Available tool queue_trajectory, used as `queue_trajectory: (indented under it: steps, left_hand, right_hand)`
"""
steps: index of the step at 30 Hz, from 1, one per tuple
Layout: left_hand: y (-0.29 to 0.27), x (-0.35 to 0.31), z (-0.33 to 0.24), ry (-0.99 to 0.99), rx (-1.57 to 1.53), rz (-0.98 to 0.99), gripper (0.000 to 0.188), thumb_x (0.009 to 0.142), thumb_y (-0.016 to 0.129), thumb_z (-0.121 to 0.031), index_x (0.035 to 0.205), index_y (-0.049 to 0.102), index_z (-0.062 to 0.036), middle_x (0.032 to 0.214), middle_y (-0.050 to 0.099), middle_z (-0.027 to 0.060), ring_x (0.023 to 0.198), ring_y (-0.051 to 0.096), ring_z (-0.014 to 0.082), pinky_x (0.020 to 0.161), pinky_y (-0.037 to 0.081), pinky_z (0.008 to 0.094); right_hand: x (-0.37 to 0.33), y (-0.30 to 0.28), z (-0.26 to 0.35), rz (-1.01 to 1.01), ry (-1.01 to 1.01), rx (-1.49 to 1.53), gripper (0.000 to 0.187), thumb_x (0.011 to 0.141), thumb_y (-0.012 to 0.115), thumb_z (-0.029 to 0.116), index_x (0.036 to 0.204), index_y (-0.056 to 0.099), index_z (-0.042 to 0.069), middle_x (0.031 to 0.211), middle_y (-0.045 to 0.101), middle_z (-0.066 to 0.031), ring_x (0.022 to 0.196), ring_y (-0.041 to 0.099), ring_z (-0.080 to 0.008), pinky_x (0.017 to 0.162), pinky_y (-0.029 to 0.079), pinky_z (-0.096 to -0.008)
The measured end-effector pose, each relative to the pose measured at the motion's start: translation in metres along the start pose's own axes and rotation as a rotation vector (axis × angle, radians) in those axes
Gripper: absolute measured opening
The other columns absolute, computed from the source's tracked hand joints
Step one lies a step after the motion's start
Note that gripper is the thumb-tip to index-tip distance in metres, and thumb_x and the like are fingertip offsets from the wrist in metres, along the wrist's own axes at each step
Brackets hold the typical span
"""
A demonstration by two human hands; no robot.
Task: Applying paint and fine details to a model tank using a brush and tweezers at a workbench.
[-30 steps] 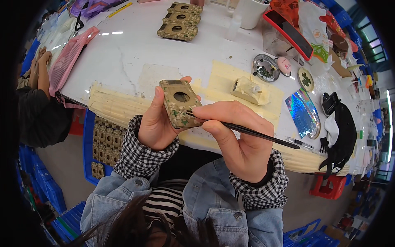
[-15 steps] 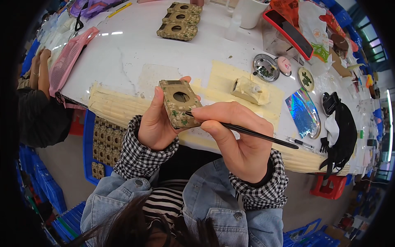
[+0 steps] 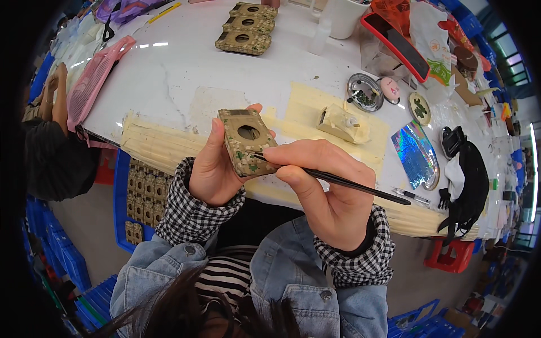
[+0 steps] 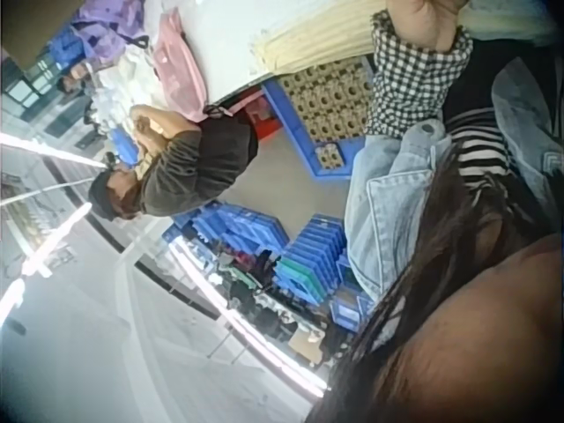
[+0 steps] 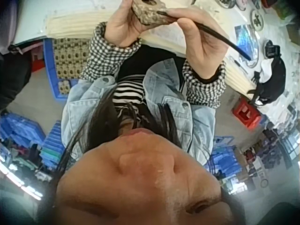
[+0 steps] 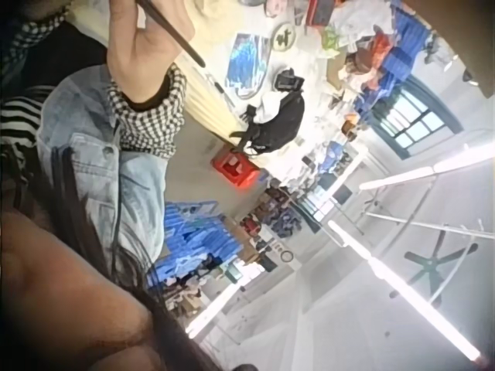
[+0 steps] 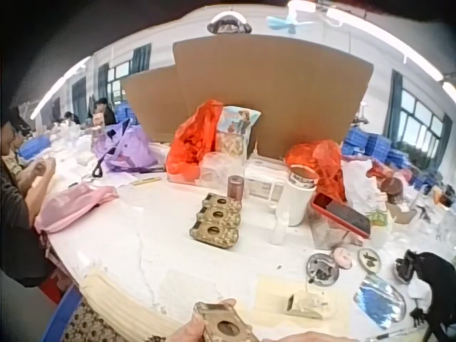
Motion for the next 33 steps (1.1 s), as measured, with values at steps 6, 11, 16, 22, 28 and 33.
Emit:
queue_trajectory:
  steps: [6, 11, 16, 22, 28, 33]
  left_hand:
    - [0.0003, 0.0001, 0.0000, 0.000, -0.007, 0.008, 0.061, 0.097, 0.025, -0.048, 0.140, 0.024, -0.0049, 0.121, 0.051, 0.0190, 0.111, 0.055, 0.0266, 0.094, 0.048, 0.0416]
    - [0.0010, -0.0001, 0.0001, -0.002, -0.003, -0.002, 0.061, 0.097, 0.025, -0.049, 0.140, 0.024, -0.0050, 0.121, 0.051, 0.0189, 0.111, 0.055, 0.0264, 0.094, 0.049, 0.0413]
    - [0.0002, 0.0000, 0.0004, -0.004, 0.000, -0.004, 0.061, 0.097, 0.025, -0.049, 0.140, 0.025, -0.0052, 0.120, 0.051, 0.0188, 0.110, 0.056, 0.0265, 0.093, 0.048, 0.0411]
    - [0.0007, 0.0002, 0.0003, -0.002, -0.004, 0.004, 0.061, 0.097, 0.026, -0.049, 0.140, 0.025, -0.0051, 0.120, 0.051, 0.0189, 0.110, 0.055, 0.0265, 0.094, 0.048, 0.0410]
    - [0.0021, 0.0001, -0.0004, 0.002, 0.002, -0.003, 0.061, 0.097, 0.026, -0.048, 0.140, 0.024, -0.0047, 0.120, 0.051, 0.0189, 0.111, 0.055, 0.0265, 0.094, 0.048, 0.0416]
    - [0.0018, 0.0004, -0.0004, 0.006, 0.005, 0.007, 0.061, 0.097, 0.026, -0.048, 0.140, 0.023, -0.0046, 0.121, 0.051, 0.0188, 0.112, 0.054, 0.0264, 0.094, 0.048, 0.0423]
  right_hand:
    - [0.0001, 0.0002, -0.0004, 0.007, 0.005, -0.004, 0.015, 0.083, 0.063, 0.004, 0.096, 0.066, -0.004, 0.090, 0.067, -0.0128, 0.081, 0.063, -0.0204, 0.074, 0.048, -0.0287]
    - [0.0008, 0.0009, 0.0005, 0.022, -0.003, -0.014, 0.015, 0.083, 0.063, 0.004, 0.096, 0.065, -0.004, 0.090, 0.067, -0.0130, 0.080, 0.063, -0.0204, 0.074, 0.048, -0.0287]
    - [0.0008, 0.0014, 0.0006, 0.028, -0.014, -0.016, 0.015, 0.083, 0.063, 0.004, 0.096, 0.065, -0.004, 0.091, 0.067, -0.0133, 0.080, 0.063, -0.0206, 0.074, 0.049, -0.0286]
    - [0.0013, 0.0014, 0.0016, 0.028, -0.018, -0.015, 0.015, 0.083, 0.064, 0.004, 0.095, 0.065, -0.004, 0.091, 0.067, -0.0136, 0.081, 0.063, -0.0207, 0.075, 0.049, -0.0287]
    - [-0.0005, -0.0002, -0.0002, -0.002, -0.011, 0.004, 0.015, 0.083, 0.063, 0.004, 0.096, 0.065, -0.005, 0.091, 0.067, -0.0135, 0.082, 0.063, -0.0207, 0.075, 0.048, -0.0289]
    - [-0.0010, -0.0008, -0.0001, -0.006, 0.002, 0.006, 0.015, 0.084, 0.062, 0.003, 0.096, 0.065, -0.005, 0.091, 0.067, -0.0137, 0.081, 0.063, -0.0205, 0.075, 0.048, -0.0289]
Point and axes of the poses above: each hand's wrist, its own x-axis towards the middle knuckle, its own y-axis out of the palm, z = x × y, the point moved 8 cm from there along x, towards the middle knuckle
